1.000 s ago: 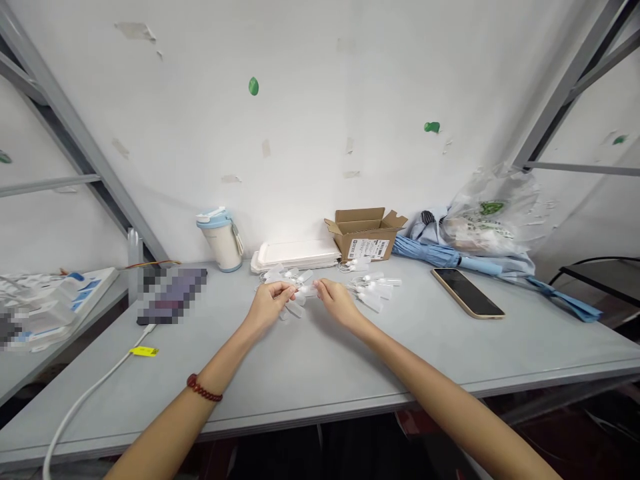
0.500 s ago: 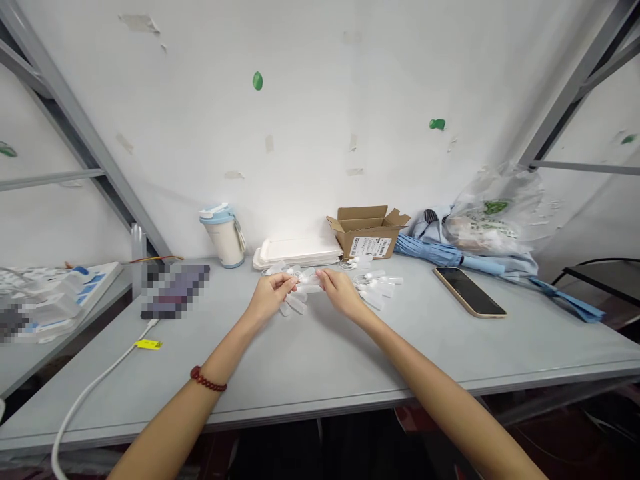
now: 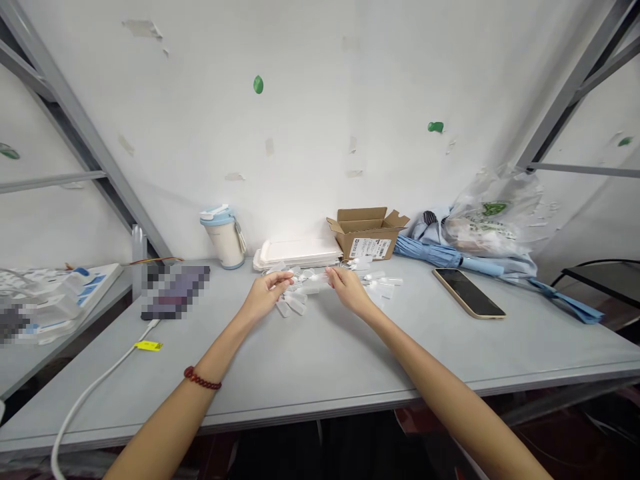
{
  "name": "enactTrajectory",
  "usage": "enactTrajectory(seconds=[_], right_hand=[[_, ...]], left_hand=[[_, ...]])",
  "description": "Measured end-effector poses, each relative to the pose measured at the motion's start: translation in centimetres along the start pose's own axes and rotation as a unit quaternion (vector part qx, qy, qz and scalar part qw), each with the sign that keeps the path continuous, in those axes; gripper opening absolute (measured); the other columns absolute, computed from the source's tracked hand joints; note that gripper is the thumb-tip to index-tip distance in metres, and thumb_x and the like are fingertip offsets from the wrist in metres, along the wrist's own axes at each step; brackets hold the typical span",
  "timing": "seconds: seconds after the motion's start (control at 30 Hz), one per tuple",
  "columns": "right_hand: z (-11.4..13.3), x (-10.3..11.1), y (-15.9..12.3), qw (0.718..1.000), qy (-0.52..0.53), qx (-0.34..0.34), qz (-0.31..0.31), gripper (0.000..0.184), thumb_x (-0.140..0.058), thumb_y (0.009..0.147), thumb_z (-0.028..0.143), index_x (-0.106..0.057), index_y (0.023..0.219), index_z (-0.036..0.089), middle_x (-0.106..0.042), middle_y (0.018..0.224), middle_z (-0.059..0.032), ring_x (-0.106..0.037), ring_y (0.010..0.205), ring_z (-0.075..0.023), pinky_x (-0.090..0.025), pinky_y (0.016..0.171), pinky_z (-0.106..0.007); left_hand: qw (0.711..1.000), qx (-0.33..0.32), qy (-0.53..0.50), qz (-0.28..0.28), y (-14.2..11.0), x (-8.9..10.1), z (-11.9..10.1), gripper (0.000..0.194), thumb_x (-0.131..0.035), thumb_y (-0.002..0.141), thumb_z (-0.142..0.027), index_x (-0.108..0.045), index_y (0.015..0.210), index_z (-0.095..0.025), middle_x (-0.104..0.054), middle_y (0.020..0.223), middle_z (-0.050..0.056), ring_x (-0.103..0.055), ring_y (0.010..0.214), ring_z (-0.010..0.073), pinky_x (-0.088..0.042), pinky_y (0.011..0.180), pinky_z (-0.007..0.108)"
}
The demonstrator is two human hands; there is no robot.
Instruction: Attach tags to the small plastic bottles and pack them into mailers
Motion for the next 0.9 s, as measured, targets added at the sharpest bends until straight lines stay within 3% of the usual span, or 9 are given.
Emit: enactTrajectory(seconds=[0.1,0.27,0.6,0.9], right_hand=[[0.1,-0.3,0.0,1.000,0.004,0.006,0.012,0.039,-0.028,0.091,0.040,-0.034,0.057,0.021,-0.041,0.053,0.0022,-0.039,0.053,-0.0118,-0.029,0.055,-0.025],[0.6,-1.4,-0.4,0.999,-0.008,0.022,0.041,0.040,-0.029,0.092,0.038,-0.035,0.057,0.020,-0.041,0.052,0.0024,-0.039,0.051,-0.0112,-0.028,0.054,-0.024],[0.6,-1.3,-0.3,0.999,-0.007,0.027,0.044,0.039,-0.029,0.092,0.037,-0.037,0.058,0.020,-0.041,0.053,0.0027,-0.039,0.052,-0.0115,-0.028,0.055,-0.024],[0.0,-2.1,-0.5,0.997,-0.051,0.013,0.056,0.036,-0.033,0.093,0.030,-0.043,0.061,0.019,-0.045,0.055,0.0019,-0.040,0.053,-0.0120,-0.027,0.055,-0.024]], left_hand=[[0.999,-0.032,0.038,0.022,-0.2,-0.9,-0.4,0.035,-0.064,0.067,-0.041,-0.067,0.089,-0.014,-0.067,0.088,0.008,-0.056,0.072,0.0166,-0.042,0.061,0.026],[0.993,-0.083,0.072,0.053,-0.8,-2.5,-1.0,0.024,-0.059,0.072,-0.039,-0.064,0.070,-0.016,-0.064,0.071,0.003,-0.057,0.071,0.0170,-0.045,0.066,0.027],[0.993,-0.072,0.089,0.030,-0.7,-1.7,-1.2,0.026,-0.061,0.069,-0.041,-0.067,0.075,-0.016,-0.069,0.080,0.005,-0.060,0.078,0.0198,-0.045,0.069,0.029],[0.989,-0.077,0.118,0.038,-1.3,-2.1,-1.9,0.024,-0.058,0.069,-0.039,-0.065,0.064,-0.017,-0.067,0.069,0.004,-0.056,0.064,0.0171,-0.042,0.059,0.027]])
Point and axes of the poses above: each hand's wrist, its own y-axis towards the middle knuckle, its own x-axis out of the back of the hand, z = x × y, the point moved 9 cm from there along y, towards the middle knuckle
